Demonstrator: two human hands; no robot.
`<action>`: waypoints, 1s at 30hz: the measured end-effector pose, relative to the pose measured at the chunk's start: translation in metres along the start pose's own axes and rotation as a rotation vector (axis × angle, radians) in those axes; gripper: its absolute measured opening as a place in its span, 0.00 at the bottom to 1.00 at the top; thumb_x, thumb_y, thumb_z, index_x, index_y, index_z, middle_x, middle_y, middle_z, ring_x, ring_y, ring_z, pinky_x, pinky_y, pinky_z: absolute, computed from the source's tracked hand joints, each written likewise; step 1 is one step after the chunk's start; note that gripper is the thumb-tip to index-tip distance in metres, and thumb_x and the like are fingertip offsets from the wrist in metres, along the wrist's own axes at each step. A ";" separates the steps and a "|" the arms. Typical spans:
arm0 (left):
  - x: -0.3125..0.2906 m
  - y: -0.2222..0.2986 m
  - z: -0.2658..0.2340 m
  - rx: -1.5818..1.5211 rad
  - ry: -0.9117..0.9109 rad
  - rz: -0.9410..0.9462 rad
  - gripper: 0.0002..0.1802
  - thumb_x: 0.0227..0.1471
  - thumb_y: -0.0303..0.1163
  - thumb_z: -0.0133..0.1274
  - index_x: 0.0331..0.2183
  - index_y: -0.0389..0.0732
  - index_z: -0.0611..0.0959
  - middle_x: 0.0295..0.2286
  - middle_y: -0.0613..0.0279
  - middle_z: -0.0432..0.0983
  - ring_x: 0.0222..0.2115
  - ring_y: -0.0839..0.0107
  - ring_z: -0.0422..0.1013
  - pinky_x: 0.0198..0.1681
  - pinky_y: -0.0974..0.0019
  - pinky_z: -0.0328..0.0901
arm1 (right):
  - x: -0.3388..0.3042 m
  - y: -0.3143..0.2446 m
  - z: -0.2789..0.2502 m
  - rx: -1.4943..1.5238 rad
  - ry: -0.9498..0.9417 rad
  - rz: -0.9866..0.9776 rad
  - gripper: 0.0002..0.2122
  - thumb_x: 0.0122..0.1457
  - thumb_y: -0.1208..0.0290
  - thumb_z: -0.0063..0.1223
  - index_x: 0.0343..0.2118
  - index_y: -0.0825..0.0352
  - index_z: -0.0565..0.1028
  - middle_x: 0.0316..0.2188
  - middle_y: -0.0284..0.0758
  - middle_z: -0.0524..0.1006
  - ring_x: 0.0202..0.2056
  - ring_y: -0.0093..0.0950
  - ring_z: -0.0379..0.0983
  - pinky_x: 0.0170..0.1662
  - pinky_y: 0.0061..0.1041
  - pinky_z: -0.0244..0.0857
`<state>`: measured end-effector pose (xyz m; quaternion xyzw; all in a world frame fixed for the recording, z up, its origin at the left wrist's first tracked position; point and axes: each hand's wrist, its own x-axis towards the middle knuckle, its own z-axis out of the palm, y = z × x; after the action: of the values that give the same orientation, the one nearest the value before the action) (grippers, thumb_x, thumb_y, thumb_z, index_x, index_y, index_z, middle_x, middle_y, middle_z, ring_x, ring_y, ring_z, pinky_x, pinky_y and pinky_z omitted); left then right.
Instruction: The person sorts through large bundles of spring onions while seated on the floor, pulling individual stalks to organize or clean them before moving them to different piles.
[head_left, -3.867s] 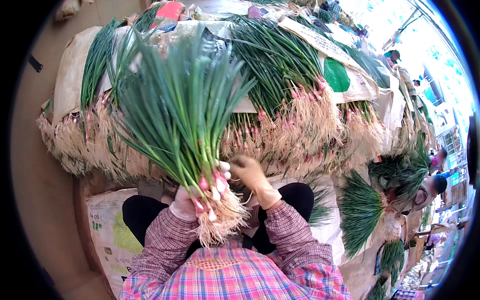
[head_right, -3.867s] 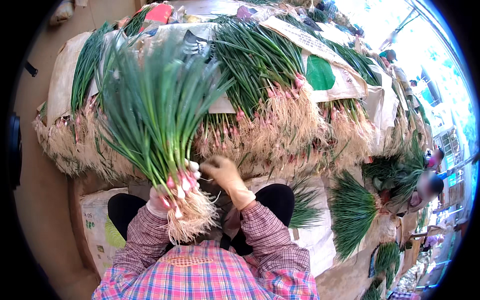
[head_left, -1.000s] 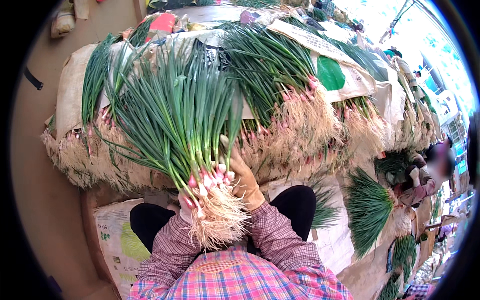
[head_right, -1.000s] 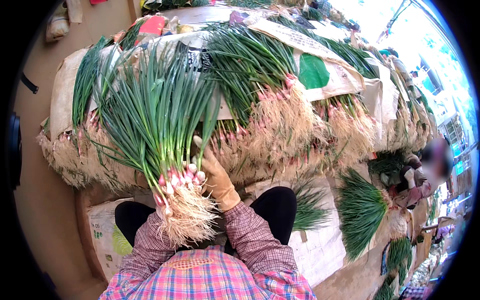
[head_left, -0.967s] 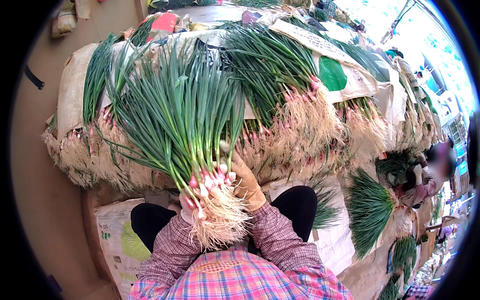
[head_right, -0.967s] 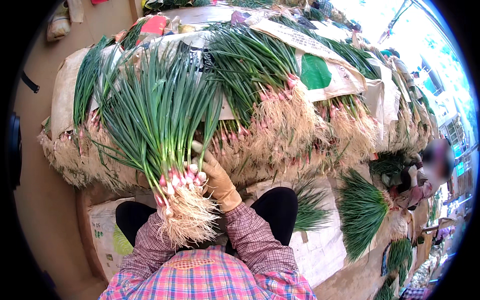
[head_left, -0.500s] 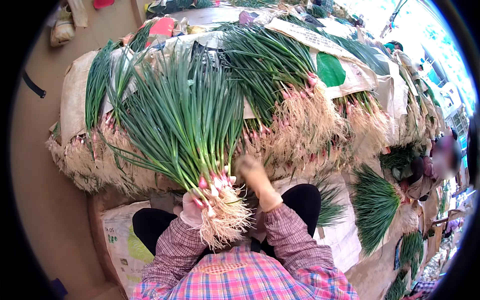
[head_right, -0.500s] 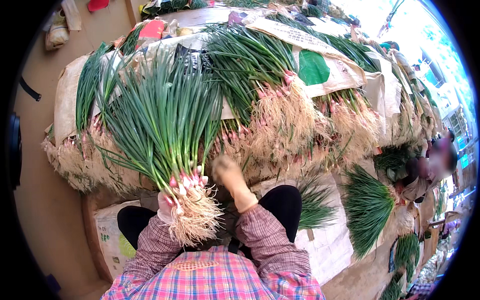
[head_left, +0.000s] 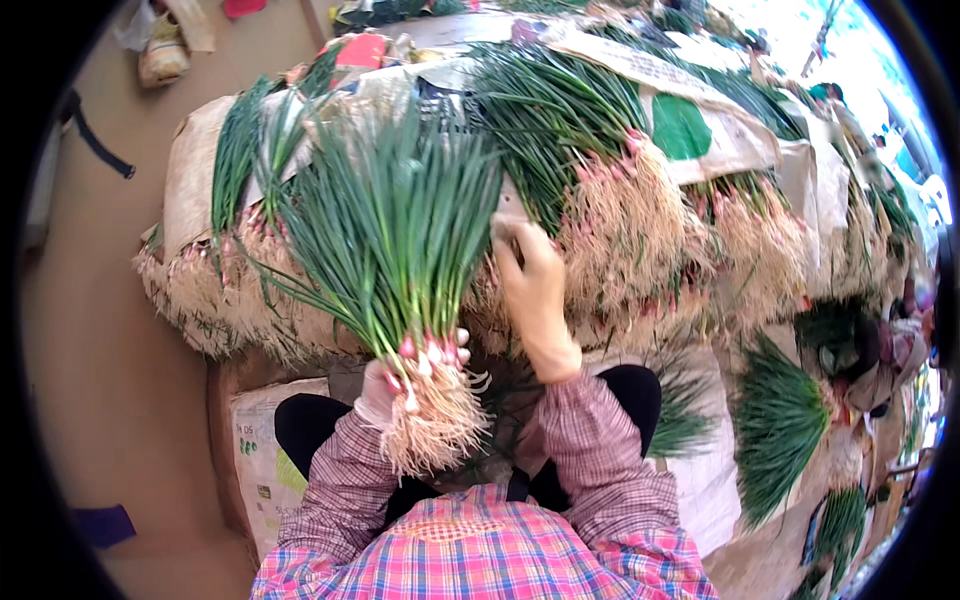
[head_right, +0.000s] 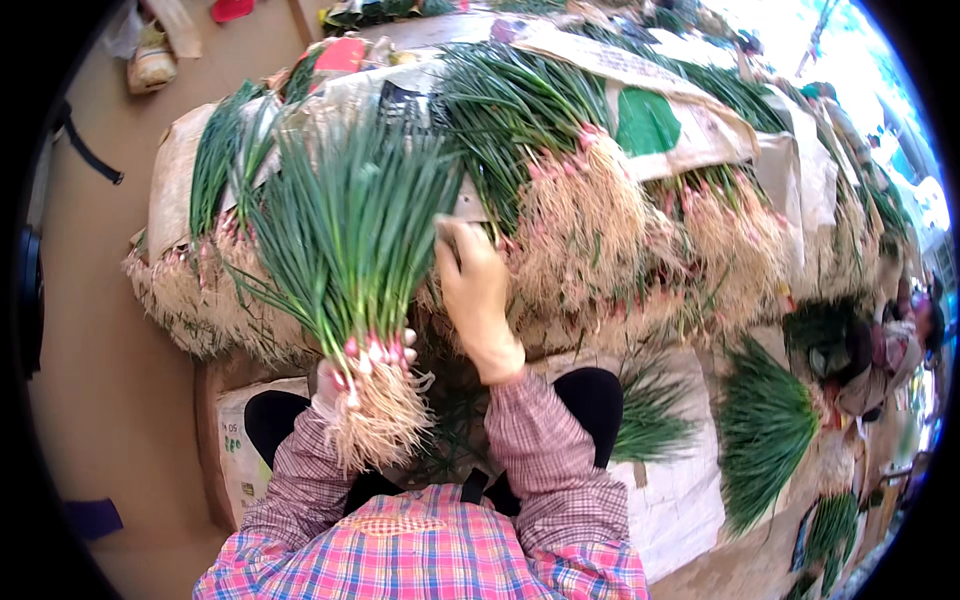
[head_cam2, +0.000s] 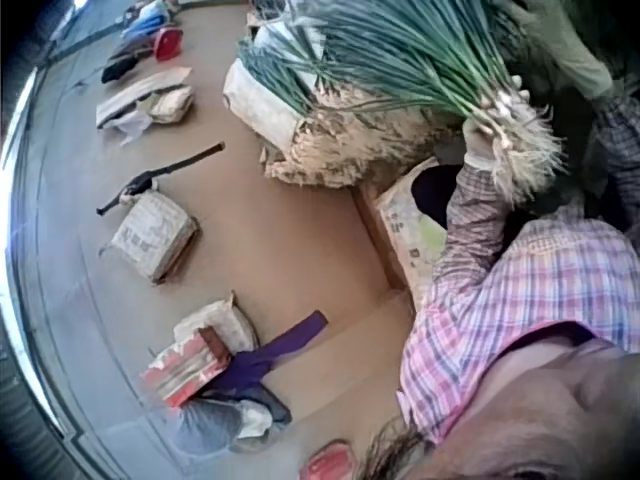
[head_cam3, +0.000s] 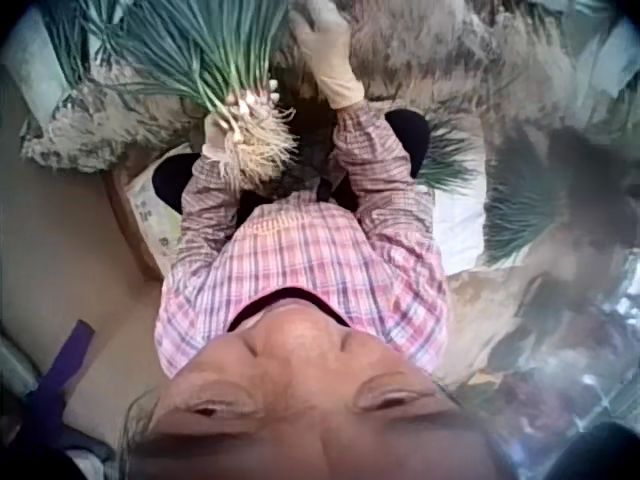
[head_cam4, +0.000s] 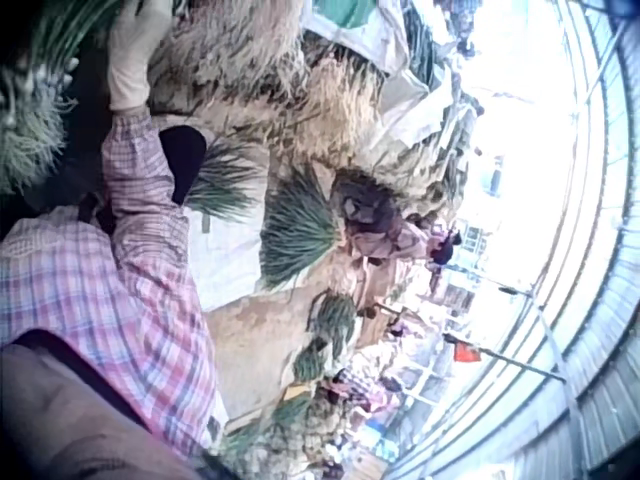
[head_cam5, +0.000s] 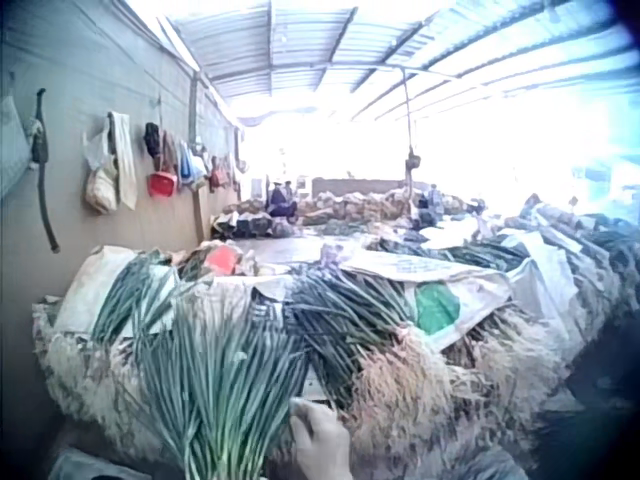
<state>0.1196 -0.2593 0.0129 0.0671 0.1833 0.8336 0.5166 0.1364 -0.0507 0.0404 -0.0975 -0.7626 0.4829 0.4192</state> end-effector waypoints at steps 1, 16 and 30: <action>-0.003 -0.003 -0.016 0.019 -0.028 -0.005 0.34 0.41 0.34 0.54 0.52 0.35 0.67 0.51 0.40 0.62 0.50 0.51 0.64 0.53 0.50 0.61 | 0.027 -0.002 0.006 -0.063 -0.025 -0.133 0.15 0.51 0.74 0.55 0.43 0.68 0.73 0.34 0.42 0.76 0.38 0.35 0.73 0.41 0.28 0.66; -0.010 -0.031 -0.015 -0.176 -0.241 0.052 0.37 0.45 0.40 0.54 0.53 0.31 0.64 0.52 0.44 0.61 0.50 0.56 0.63 0.52 0.55 0.62 | 0.047 0.031 -0.047 -0.256 -0.292 -0.117 0.07 0.53 0.76 0.48 0.32 0.66 0.79 0.30 0.40 0.79 0.31 0.29 0.76 0.34 0.25 0.68; 0.037 0.028 0.109 -0.080 -0.252 0.147 0.32 0.49 0.46 0.53 0.49 0.35 0.67 0.41 0.54 0.70 0.38 0.66 0.68 0.40 0.66 0.64 | -0.046 -0.116 -0.105 0.710 -0.898 0.331 0.07 0.59 0.70 0.49 0.33 0.68 0.74 0.20 0.29 0.74 0.17 0.13 0.64 0.18 0.11 0.57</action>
<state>0.1121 -0.2114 0.1213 0.1638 0.0782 0.8609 0.4753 0.2719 -0.0670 0.1297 0.1449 -0.6317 0.7613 -0.0185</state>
